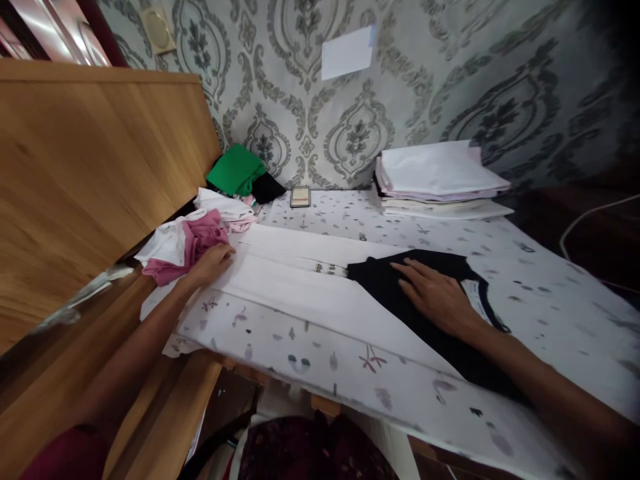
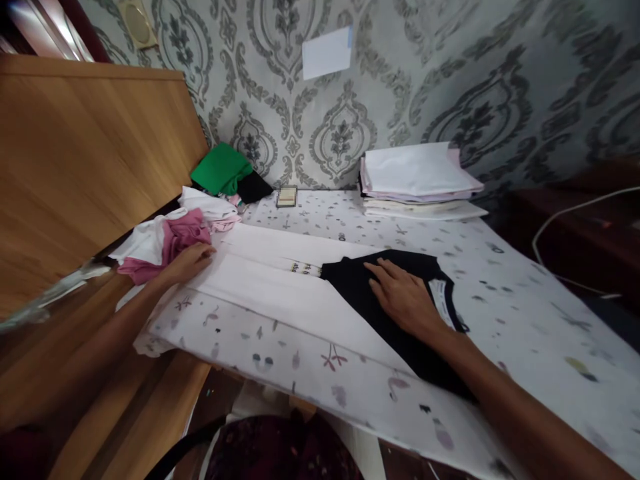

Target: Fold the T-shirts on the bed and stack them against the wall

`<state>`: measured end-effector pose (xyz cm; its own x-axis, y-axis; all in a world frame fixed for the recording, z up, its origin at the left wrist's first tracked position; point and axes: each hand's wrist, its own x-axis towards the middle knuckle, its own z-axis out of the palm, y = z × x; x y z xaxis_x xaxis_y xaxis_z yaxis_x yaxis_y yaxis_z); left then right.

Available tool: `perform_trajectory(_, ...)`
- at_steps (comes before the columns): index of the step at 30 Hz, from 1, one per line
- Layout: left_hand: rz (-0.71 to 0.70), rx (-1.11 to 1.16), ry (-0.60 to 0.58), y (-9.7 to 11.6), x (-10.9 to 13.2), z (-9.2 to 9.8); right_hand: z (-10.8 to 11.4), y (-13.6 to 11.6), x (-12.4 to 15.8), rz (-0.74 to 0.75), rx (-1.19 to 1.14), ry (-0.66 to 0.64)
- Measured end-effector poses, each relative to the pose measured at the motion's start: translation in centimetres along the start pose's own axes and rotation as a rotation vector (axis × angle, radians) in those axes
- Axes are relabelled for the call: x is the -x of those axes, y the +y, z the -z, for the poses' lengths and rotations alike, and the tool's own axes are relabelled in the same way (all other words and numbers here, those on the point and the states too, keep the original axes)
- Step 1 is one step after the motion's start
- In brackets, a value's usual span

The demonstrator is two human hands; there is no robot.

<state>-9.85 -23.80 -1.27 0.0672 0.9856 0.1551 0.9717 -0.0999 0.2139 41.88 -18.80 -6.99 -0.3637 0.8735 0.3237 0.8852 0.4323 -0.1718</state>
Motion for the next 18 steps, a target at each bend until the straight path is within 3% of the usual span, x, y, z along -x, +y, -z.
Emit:
perform_trajectory(7, -0.058, -0.15, 0.045, 1.3, -3.0, 0.4, 0.5, 0.5, -1.6, -0.088, 0.025, -0.038)
perform_trajectory(12, -0.087, -0.426, -0.038, 3.3, -5.5, 0.3, 0.9, 1.7, -3.5, -0.105, -0.002, -0.031)
perform_trajectory(18, -0.113, -0.46, -0.052, 4.0, -6.1, 0.3, 1.8, 1.4, -3.6, -0.092, -0.124, 0.012)
